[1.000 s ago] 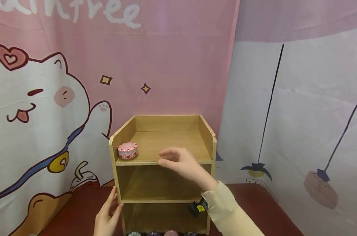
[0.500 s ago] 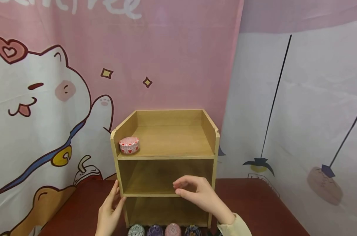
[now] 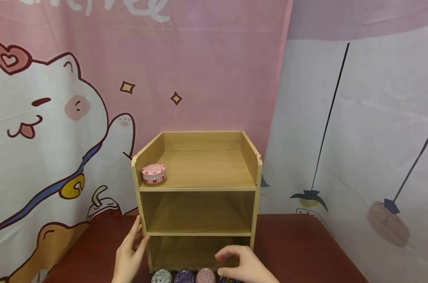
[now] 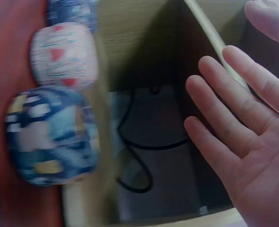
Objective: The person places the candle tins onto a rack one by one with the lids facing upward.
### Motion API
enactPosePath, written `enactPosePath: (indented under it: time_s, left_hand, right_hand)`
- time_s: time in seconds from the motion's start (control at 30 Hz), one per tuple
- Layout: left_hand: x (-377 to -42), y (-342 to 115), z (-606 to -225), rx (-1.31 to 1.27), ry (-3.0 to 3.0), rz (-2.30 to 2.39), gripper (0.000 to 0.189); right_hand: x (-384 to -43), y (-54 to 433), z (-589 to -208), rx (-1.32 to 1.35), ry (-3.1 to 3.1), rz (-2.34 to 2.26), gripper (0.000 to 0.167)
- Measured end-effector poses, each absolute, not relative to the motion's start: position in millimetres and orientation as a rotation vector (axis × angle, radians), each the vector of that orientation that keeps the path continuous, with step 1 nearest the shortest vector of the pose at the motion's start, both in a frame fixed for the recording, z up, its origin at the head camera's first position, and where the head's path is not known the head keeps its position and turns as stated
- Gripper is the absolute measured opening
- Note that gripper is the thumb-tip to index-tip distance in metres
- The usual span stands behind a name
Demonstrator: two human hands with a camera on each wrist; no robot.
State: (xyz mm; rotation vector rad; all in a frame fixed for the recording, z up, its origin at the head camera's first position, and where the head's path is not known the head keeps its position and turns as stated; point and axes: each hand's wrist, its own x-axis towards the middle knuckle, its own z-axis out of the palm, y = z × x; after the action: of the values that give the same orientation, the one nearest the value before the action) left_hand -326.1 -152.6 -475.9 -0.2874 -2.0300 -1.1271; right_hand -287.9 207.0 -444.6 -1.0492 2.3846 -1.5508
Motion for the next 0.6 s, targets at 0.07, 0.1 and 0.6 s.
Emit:
enactPosePath:
  time_s: [0.07, 0.1, 0.6]
  left_hand:
    - [-326, -154, -476, -0.284, -2.036, -1.119, 0.078]
    - [-327, -155, -476, -0.284, -2.044, -1.112, 0.078]
    - [-326, -154, -476, -0.268, -2.056, -1.143, 0.078]
  right_hand:
    - [-289, 209, -455, -0.999, 2.397, -1.540, 0.026]
    - [-290, 210, -459, -0.970, 2.395, -1.545, 0.027]
    - [-310, 227, -515, -0.980, 2.242, -1.598, 0.064]
